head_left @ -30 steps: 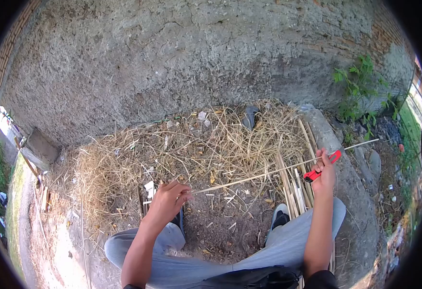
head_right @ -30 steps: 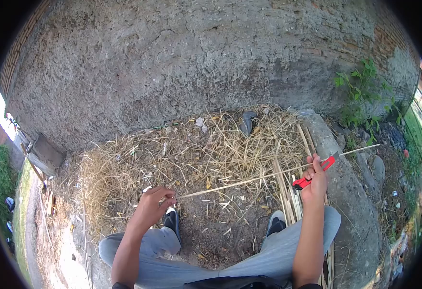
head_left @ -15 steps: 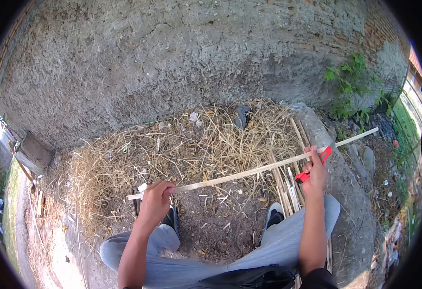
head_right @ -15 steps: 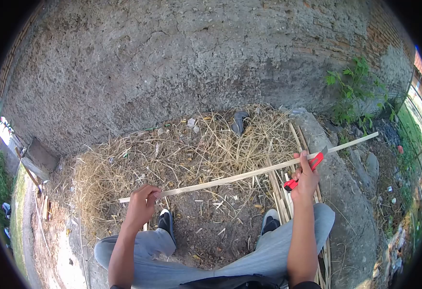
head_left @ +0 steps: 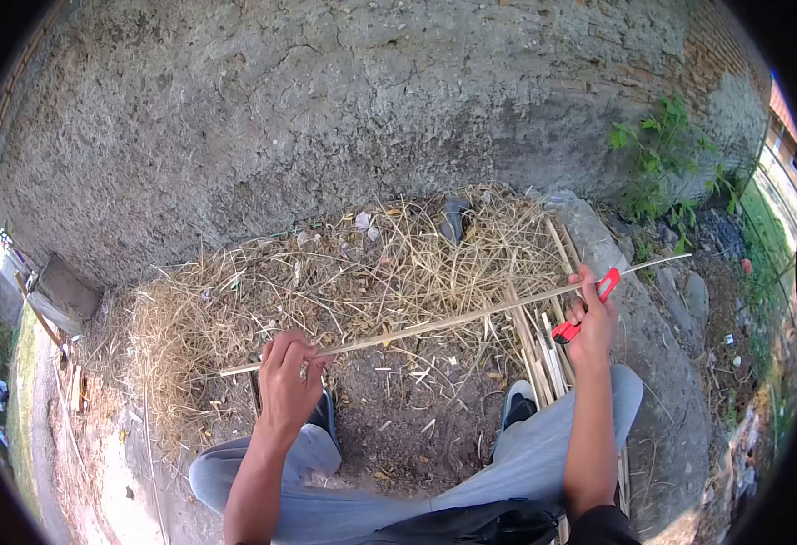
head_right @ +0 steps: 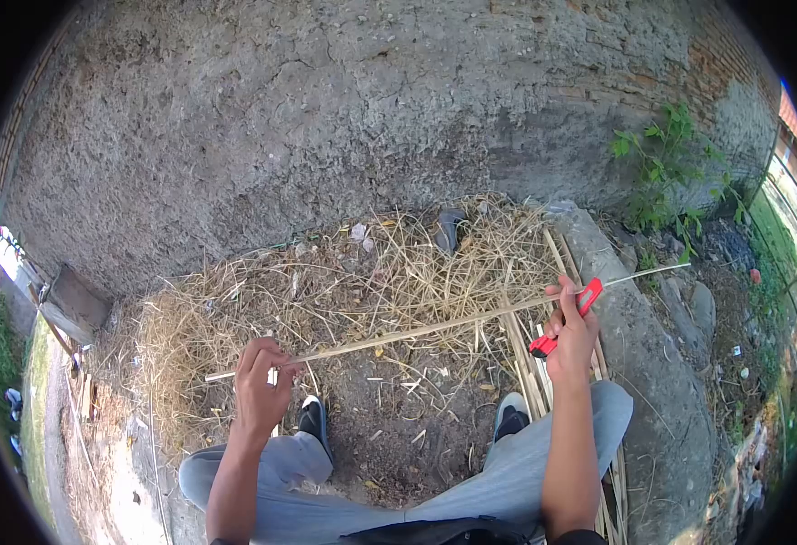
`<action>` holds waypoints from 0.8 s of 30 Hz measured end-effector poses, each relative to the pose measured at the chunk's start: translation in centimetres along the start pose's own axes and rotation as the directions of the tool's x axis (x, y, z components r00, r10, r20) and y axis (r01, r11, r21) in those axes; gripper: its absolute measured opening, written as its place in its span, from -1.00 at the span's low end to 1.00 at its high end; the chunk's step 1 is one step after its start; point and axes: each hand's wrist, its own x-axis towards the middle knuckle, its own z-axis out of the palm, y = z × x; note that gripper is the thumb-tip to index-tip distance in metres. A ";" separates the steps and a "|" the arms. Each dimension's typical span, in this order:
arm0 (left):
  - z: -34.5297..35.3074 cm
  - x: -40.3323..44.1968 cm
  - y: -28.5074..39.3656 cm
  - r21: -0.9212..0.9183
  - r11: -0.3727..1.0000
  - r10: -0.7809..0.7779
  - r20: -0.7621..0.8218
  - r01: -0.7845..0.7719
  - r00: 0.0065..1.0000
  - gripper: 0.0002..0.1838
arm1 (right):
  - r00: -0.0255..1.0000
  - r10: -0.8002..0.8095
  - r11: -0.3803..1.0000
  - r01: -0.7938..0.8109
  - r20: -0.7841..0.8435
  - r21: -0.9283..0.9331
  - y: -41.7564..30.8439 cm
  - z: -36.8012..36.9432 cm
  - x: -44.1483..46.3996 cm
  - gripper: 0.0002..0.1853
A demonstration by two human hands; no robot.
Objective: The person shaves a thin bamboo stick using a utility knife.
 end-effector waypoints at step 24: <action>-0.6 0.1 -1.1 0.218 0.976 -0.020 -0.036 0.027 0.999 -0.89 | 0.997 0.030 0.995 -0.036 0.067 0.095 1.4 1.0 -0.8 -0.79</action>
